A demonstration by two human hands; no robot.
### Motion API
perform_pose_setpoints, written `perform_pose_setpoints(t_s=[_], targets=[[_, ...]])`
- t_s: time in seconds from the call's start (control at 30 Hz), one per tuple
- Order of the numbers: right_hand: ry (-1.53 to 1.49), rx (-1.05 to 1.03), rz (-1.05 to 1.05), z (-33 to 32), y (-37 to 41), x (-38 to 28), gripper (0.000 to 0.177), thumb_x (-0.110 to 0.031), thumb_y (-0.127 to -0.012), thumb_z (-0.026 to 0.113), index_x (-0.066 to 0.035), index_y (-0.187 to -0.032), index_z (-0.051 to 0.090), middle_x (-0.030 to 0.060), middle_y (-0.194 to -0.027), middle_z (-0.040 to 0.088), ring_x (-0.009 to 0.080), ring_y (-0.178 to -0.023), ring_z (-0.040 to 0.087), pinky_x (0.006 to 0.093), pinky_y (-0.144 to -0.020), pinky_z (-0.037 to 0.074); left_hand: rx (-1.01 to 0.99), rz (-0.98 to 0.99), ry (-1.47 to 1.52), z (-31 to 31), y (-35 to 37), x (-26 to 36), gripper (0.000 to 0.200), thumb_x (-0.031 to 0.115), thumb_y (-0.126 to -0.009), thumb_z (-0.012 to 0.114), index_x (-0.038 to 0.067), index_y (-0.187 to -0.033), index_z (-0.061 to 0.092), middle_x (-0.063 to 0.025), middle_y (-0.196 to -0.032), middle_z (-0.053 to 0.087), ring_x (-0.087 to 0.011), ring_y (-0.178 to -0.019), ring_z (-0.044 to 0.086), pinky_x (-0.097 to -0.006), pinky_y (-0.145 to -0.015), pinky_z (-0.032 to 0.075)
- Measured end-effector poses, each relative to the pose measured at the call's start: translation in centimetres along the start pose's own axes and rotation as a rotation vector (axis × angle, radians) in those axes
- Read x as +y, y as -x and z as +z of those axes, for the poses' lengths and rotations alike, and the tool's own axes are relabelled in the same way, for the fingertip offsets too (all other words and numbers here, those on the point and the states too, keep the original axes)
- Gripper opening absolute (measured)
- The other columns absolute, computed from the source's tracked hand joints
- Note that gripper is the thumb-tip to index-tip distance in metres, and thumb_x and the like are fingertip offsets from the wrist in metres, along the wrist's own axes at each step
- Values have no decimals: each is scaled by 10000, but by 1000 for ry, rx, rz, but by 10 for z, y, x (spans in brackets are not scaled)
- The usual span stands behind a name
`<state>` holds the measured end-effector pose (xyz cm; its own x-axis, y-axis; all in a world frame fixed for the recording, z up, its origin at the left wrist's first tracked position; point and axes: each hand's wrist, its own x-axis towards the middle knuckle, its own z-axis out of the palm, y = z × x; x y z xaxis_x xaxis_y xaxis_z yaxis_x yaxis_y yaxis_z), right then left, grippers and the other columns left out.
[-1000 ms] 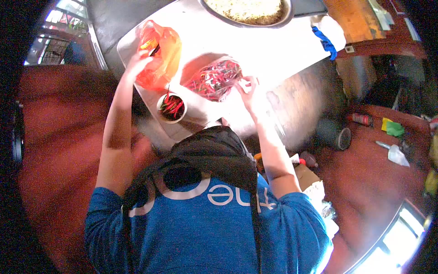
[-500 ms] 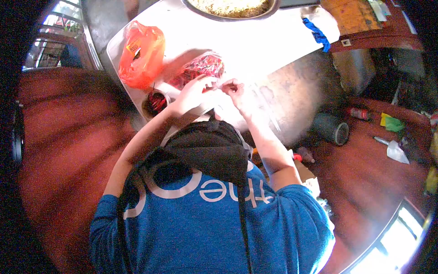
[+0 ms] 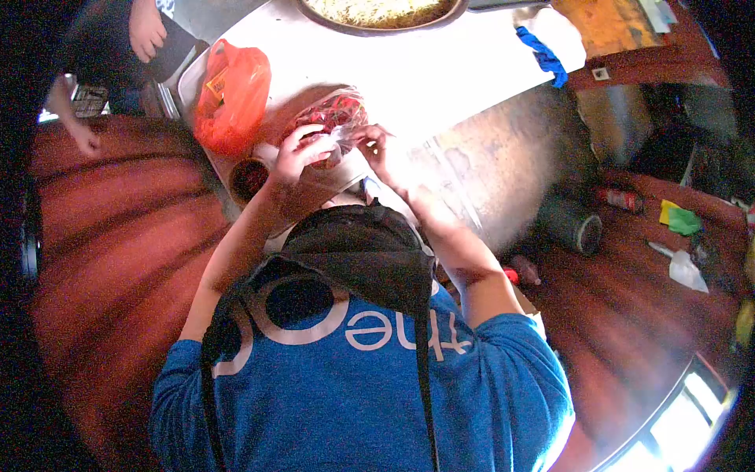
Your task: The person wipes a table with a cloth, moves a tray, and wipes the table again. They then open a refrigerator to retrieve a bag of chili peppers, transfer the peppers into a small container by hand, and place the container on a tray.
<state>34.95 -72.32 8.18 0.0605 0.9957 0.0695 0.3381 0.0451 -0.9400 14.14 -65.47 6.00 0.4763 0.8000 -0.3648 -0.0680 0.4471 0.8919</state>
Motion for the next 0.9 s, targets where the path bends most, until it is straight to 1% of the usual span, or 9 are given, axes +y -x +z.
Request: perform_pose_setpoints(t_s=[0.1, 0.17, 0.27, 0.33, 0.43, 0.57, 0.63, 0.77, 0.9], targets=[[145, -81, -155, 3, -12, -13, 219, -33, -845, 608, -76, -1059, 592, 74, -953, 637, 198, -778, 636, 312, -657, 527, 12, -63, 137, 1, 4, -1, 352, 64, -896, 581, 5, -1226, 472, -163, -1074, 612, -231, -935, 640, -325, -818, 545], [159, -90, -129, 6, -17, -45, 134, 6, -803, 604, -40, -928, 621, 109, -877, 626, 258, -746, 625, 343, -673, 525, 30, -66, 145, 1, 4, -5, 368, 72, -890, 595, -8, -1225, 467, -164, -1089, 605, -229, -953, 630, -327, -817, 541], [369, -113, -297, 9, -26, -27, 150, -9, -789, 609, -49, -933, 616, 119, -905, 621, 294, -847, 607, 362, -736, 506, -10, -13, -97, 3, 6, 1, 379, 96, -918, 554, 3, -1267, 437, -157, -1129, 588, -251, -990, 616, -360, -847, 530], [482, -156, -349, 7, -32, -20, 150, -12, -786, 608, -53, -930, 615, 118, -921, 622, 297, -874, 600, 360, -756, 499, 44, -65, 12, 7, 5, 10, 353, 135, -921, 557, 8, -1239, 469, -143, -1117, 596, -219, -979, 616, -341, -825, 530], [298, -190, -173, 7, -38, -8, 125, -21, -784, 607, -61, -902, 620, 116, -922, 622, 286, -870, 605, 351, -770, 494, 46, -231, 411, 11, 11, 29, 304, 208, -940, 524, 19, -1178, 536, -95, -1084, 613, -166, -947, 621, -298, -798, 528], [31, -152, -144, 18, -43, 9, 87, -12, -778, 618, -38, -861, 606, 101, -859, 620, 253, -856, 604, 336, -763, 487, 82, -31, 39, 16, 7, 23, 232, 173, -889, 612, 2, -1044, 611, -50, -940, 641, -113, -849, 613, -246, -726, 509], [30, -189, -93, 23, -49, 14, 97, -1, -779, 621, -29, -868, 596, 90, -837, 619, 227, -857, 605, 328, -764, 484, 96, 42, -376, 21, 9, 29, 259, 192, -856, 649, -10, -1016, 621, -59, -980, 641, -137, -911, 596, -282, -824, 481], [-387, -182, 37, 31, -57, 16, 83, 18, -834, 580, -34, -898, 583, 47, -800, 617, 149, -756, 609, 292, -659, 507, 276, 240, -452, 32, 15, 44, 230, 137, -795, 713, 8, -969, 637, -27, -865, 656, -91, -774, 601, -235, -699, 488], [-637, -196, 119, 33, -79, 1, 95, 22, -866, 543, -53, -905, 585, 38, -793, 610, 119, -654, 602, 256, -559, 511, 280, 240, -236, 19, 10, 53, 194, 115, -826, 677, 18, -991, 649, -11, -858, 657, -70, -751, 595, -221, -677, 485]])
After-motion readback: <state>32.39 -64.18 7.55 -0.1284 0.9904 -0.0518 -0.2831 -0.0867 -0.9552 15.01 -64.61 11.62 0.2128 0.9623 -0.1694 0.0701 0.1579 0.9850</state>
